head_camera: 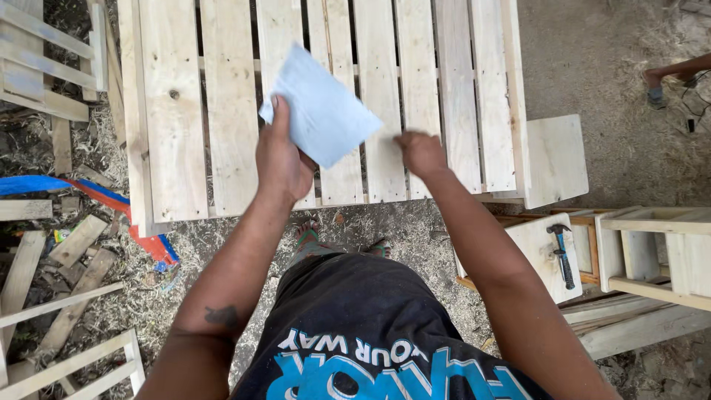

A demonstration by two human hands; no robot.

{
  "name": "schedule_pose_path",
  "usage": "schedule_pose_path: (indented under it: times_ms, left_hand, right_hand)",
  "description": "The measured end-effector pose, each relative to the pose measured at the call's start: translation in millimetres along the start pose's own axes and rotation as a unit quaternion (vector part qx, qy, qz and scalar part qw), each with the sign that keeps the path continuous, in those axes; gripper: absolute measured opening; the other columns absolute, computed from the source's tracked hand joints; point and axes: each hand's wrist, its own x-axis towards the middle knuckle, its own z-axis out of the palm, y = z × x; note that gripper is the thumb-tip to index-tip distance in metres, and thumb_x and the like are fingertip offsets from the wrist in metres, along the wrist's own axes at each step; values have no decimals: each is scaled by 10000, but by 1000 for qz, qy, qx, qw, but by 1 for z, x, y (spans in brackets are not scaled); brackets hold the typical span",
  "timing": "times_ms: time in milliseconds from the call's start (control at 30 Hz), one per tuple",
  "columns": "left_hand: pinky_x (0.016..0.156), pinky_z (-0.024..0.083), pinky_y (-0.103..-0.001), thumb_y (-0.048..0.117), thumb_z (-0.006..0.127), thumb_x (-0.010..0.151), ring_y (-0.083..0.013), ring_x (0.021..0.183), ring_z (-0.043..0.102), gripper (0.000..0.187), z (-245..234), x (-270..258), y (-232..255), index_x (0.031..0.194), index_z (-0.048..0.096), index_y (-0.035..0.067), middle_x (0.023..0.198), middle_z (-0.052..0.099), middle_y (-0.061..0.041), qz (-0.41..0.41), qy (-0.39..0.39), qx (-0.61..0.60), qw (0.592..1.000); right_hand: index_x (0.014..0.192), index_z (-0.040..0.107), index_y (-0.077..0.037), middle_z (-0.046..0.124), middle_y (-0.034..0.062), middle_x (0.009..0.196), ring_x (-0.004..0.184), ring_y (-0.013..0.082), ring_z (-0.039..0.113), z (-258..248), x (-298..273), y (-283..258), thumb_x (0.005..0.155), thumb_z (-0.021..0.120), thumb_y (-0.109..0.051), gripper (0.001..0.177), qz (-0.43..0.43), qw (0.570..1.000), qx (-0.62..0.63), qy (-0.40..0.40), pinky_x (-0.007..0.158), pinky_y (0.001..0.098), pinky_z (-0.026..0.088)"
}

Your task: The person sands the surface of a wooden pallet using a sanding block, moving back and forth along the planks. They then move to a small wooden stool and scrape a dark residue off its surface using a sanding sheet.

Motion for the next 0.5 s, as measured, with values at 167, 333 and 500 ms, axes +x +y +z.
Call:
schedule_pose_path:
  times_ms: [167, 333, 500]
  left_hand:
    - [960, 558, -451, 199, 625, 960, -266, 1102, 674, 449, -55, -30, -44, 1340, 553, -29, 1213, 671, -148, -16, 53, 48, 997]
    - [1010, 503, -353, 127, 634, 966, -208, 1112, 648, 335, -83, -15, -77, 1255, 632, -43, 1169, 701, -118, 55, 51, 123, 990]
    - [909, 578, -329, 318, 546, 1027, -179, 981, 691, 324, -58, 5, -88, 1131, 638, 25, 1047, 699, -93, 33, 11, 211, 977]
  right_hand:
    - [1270, 738, -186, 788, 92, 1189, 1080, 223, 712, -15, -73, -21, 976, 664, -306, 325, -58, 906, 73, -413, 1057, 414, 509]
    - [1378, 630, -211, 707, 92, 1237, 1037, 240, 718, -73, -110, -41, 1026, 564, -249, 361, 57, 959, 270, -58, 929, 403, 577]
    - [1494, 529, -115, 647, 156, 1357, 1282, 320, 633, -54, -141, -105, 1011, 589, -14, 497, -323, 890, 126, 297, 1137, 453, 545]
